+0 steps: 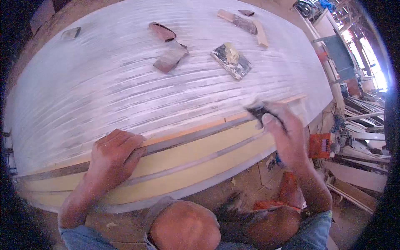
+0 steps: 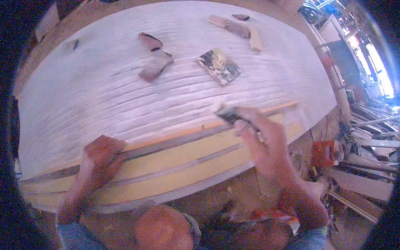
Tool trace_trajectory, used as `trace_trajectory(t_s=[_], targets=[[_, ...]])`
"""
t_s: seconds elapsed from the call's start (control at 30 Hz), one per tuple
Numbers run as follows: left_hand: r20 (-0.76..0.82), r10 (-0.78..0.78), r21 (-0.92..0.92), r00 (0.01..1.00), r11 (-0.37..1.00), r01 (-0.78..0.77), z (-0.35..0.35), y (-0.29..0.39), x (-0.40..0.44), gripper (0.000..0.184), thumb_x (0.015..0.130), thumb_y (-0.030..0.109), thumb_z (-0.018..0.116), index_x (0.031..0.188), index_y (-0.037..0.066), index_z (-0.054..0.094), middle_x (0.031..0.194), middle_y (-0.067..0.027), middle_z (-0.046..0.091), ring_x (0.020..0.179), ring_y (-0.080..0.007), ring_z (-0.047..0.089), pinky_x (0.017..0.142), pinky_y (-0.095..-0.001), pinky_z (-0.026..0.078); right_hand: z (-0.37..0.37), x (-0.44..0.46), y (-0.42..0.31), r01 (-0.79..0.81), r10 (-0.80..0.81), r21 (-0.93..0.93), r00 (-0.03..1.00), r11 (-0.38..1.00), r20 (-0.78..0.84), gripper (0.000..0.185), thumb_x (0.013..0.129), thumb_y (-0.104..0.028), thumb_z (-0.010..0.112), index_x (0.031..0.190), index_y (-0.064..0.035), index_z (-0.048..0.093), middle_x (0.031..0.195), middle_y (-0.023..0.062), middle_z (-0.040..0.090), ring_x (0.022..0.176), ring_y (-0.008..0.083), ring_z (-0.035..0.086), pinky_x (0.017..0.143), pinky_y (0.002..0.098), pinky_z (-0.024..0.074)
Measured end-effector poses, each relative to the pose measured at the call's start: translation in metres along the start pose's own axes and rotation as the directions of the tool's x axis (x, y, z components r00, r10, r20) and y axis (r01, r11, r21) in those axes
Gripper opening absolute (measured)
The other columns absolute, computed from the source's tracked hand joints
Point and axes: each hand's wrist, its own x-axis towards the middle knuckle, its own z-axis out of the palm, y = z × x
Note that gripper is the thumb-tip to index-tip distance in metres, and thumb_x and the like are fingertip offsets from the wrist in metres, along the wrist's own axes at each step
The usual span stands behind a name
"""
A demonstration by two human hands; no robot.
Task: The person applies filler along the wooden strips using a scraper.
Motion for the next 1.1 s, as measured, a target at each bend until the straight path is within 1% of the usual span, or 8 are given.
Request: trace_trajectory(t_s=[0.1,0.17,0.23,0.37,0.5,0.6,0.83,1.1], targets=[[0.005,0.016,0.009,1.0,1.0,-0.016,0.002,-0.004,0.003,0.021,0.084,0.011,0.076,0.103,0.004,0.07,0.09,-0.012,0.07,0.083,-0.0331,0.068,0.073,-0.0451,0.056,0.01,-0.006,-0.001,0.17,-0.16,-0.141,0.984,0.975,0.085,0.031,0.1,-0.008,0.054,0.127,0.0044,0.065,0.117,0.0187,0.068,0.108,0.0278,0.067,0.099,0.0365,0.049],[0.015,-0.001,0.018,1.0,1.0,0.0,0.003,-0.005,0.01,0.021,0.084,0.01,0.075,0.103,0.004,0.07,0.09,-0.0113,0.07,0.081,-0.0324,0.068,0.071,-0.0449,0.056,0.008,-0.014,0.007,0.125,-0.114,-0.198,0.991,0.972,0.068,0.035,0.098,-0.008,0.056,0.13,0.0043,0.064,0.12,0.0216,0.067,0.116,0.0317,0.064,0.105,0.0387,0.0461],[0.012,0.005,0.027,1.0,1.0,-0.006,0.003,-0.002,0.014,0.022,0.083,0.009,0.075,0.103,0.004,0.07,0.089,-0.0112,0.069,0.081,-0.0318,0.067,0.07,-0.0442,0.056,0.001,-0.017,0.018,0.182,-0.183,-0.36,0.983,0.915,0.032,0.038,0.095,-0.008,0.064,0.132,-0.0007,0.064,0.12,0.0203,0.068,0.113,0.0367,0.065,0.098,0.0425,0.0505],[0.079,0.075,0.098,0.994,0.992,-0.082,0.013,0.008,0.024,0.023,0.082,0.008,0.074,0.103,0.004,0.069,0.09,-0.0109,0.068,0.08,-0.0297,0.067,0.067,-0.0423,0.056,-0.001,-0.022,0.024,0.144,-0.161,-0.375,0.987,0.916,-0.014,0.044,0.092,-0.01,0.068,0.135,-0.0045,0.064,0.119,0.0199,0.067,0.109,0.0378,0.066,0.095,0.0448,0.0522],[-0.004,0.127,0.055,0.992,0.99,-0.126,0.024,0.02,0.032,0.025,0.081,0.007,0.074,0.104,0.003,0.069,0.091,-0.0111,0.068,0.08,-0.0295,0.067,0.066,-0.0416,0.056,0.006,-0.032,0.028,0.109,-0.121,-0.459,0.993,0.881,0.004,0.049,0.089,-0.017,0.072,0.137,-0.014,0.065,0.117,0.0192,0.063,0.102,0.0389,0.067,0.088,0.0489,0.0553],[-0.013,0.126,0.072,0.992,0.99,-0.125,0.029,0.022,0.032,0.027,0.079,0.005,0.075,0.105,0.002,0.068,0.093,-0.0108,0.068,0.08,-0.0294,0.066,0.065,-0.0413,0.055,0.011,-0.039,0.028,0.019,0.027,-0.502,0.996,0.865,0.084,0.051,0.092,-0.027,0.07,0.141,-0.0171,0.061,0.121,0.018,0.058,0.099,0.0378,0.067,0.084,0.0505,0.0551],[-0.026,0.148,0.093,0.989,0.985,-0.145,0.029,0.023,0.03,0.028,0.079,0.005,0.076,0.105,0.002,0.068,0.09,-0.0101,0.066,0.077,-0.0281,0.064,0.065,-0.0408,0.054,0.02,-0.033,0.026,0.06,-0.022,-0.534,0.997,0.843,0.077,0.051,0.094,-0.029,0.068,0.143,-0.0185,0.059,0.119,0.0178,0.058,0.098,0.0383,0.067,0.082,0.0512,0.0556],[-0.043,0.148,0.083,0.988,0.986,-0.144,0.03,0.021,0.031,0.027,0.079,0.005,0.077,0.105,0.003,0.068,0.09,-0.01,0.065,0.076,-0.028,0.064,0.063,-0.0411,0.053,0.017,-0.04,0.022,-0.019,0.148,-0.567,0.972,0.824,0.184,0.044,0.093,-0.029,0.068,0.136,-0.0171,0.065,0.114,0.0156,0.059,0.093,0.0363,0.069,0.078,0.0517,0.0562]])
